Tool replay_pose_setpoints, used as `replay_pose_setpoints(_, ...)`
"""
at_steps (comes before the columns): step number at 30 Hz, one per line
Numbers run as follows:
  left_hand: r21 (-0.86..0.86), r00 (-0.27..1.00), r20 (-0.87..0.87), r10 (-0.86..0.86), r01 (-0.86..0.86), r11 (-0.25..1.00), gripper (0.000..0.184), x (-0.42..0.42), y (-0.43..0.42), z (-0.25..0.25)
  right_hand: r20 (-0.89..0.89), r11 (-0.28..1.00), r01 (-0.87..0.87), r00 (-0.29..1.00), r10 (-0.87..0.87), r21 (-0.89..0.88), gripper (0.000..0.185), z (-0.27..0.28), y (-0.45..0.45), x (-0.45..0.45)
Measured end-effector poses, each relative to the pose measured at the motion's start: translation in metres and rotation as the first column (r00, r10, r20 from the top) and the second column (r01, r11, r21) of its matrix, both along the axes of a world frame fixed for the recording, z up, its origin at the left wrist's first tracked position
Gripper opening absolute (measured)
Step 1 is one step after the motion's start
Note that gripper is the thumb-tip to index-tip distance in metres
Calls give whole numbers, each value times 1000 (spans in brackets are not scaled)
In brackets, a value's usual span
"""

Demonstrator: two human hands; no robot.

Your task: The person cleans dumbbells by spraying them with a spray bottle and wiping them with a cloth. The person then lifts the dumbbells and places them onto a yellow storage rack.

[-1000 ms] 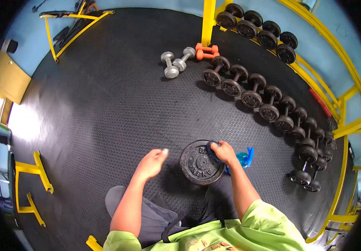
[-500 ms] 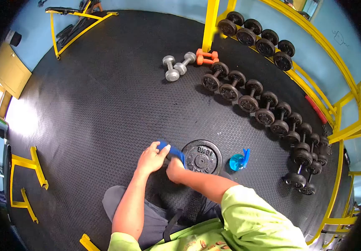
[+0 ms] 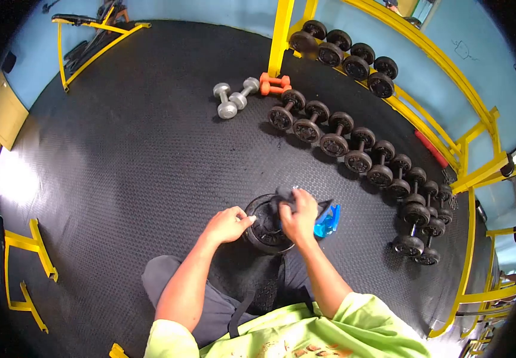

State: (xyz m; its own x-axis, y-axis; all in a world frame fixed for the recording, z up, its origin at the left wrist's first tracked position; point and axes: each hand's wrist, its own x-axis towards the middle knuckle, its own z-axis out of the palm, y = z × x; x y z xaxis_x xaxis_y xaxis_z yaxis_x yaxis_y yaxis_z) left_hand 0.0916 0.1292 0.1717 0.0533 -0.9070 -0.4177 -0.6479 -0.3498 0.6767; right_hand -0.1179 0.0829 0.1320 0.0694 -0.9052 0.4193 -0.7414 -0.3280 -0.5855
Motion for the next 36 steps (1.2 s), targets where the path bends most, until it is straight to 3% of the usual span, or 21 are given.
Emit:
replay_pose_setpoints(2, 1, 998, -52, -25, 25, 1000, 50, 1, 0, -1, -489, 968, 107, 872, 18, 226, 66, -15, 9, 30)
replay_pose_setpoints(3, 0, 998, -57, -14, 14, 1000, 49, 2, 0, -6, -523, 956, 99, 850, 63, 275, 73, -18, 11, 39)
replay_pose_setpoints(4, 3, 998, -67, 0, 0, 1000, 49, 3, 2, -10, -531, 973, 35, 842, 96, 230, 70, -21, 18, 44)
replay_pose_setpoints(6, 26, 999, -33, -3, 3, 1000, 47, 2, 4, -6, -548, 943, -254, 768, 332, 216, 66, -22, 47, 38)
replay_pose_setpoints(8, 1, 996, -82, -21, 21, 1000, 48, 2, -1, -16, -411, 840, -498, 735, 540, 214, 57, -15, 70, 14)
replay_pose_setpoints(10, 13, 993, -29, -114, 114, 993, 50, 0, 0, -19, -297, 759, -598, 698, 651, 257, 45, -10, 65, -28)
replay_pose_setpoints(11, 2, 992, -29, -126, 126, 992, 50, -2, 2, -17, -320, 787, -582, 720, 615, 205, 38, -11, 57, -41)
replay_pose_setpoints(12, 3, 991, -24, -135, 135, 991, 50, 0, 2, -15, -431, 766, -400, 653, 623, 502, 39, -1, 44, -45)
replay_pose_setpoints(14, 17, 987, -66, -147, 148, 989, 47, -1, 3, -13, -377, 930, -125, 889, 259, 344, 39, -21, 21, -30)
replay_pose_setpoints(16, 15, 991, -47, -125, 125, 992, 41, -2, 4, -10, -359, 982, -186, 919, 162, -32, 39, -31, 7, 5)
replay_pose_setpoints(18, 22, 996, -21, -86, 86, 996, 40, -4, 5, -12, -383, 963, -270, 888, 254, 14, 40, -39, 17, 25)
replay_pose_setpoints(22, -53, 994, 35, -105, 107, 993, 42, -4, 3, -24, -300, 805, -575, 750, 590, 146, 41, -31, 63, -2)
replay_pose_setpoints(24, 0, 991, 34, -129, 130, 992, 46, -6, 7, -16, -276, 777, -609, 728, 627, 157, 40, -24, 66, -42)
replay_pose_setpoints(26, 5, 988, 24, -151, 151, 989, 47, -5, 7, -21, -339, 808, -577, 741, 580, 122, 38, -31, 51, -58)
replay_pose_setpoints(28, 12, 985, 4, -170, 170, 985, 48, -7, 9, -24, -344, 919, -391, 856, 385, 55, 36, -36, 28, -44)
replay_pose_setpoints(30, -37, 981, 92, -171, 175, 984, 49, -10, 10, -21, -289, 981, -183, 944, 156, -70, 37, -53, 5, -9)
replay_pose_setpoints(31, -27, 977, 115, -177, 181, 983, 51, -13, 10, -16, -305, 990, -143, 943, 131, -17, 36, -47, 7, 7)
replay_pose_setpoints(34, -15, 987, 53, -151, 152, 988, 54, -13, 5, -18, -350, 932, -357, 867, 355, 60, 34, -42, 28, 14)
replay_pose_setpoints(36, -41, 982, 79, -170, 174, 984, 57, -12, 1, -19, -281, 851, -514, 805, 522, 107, 35, -37, 50, -2)
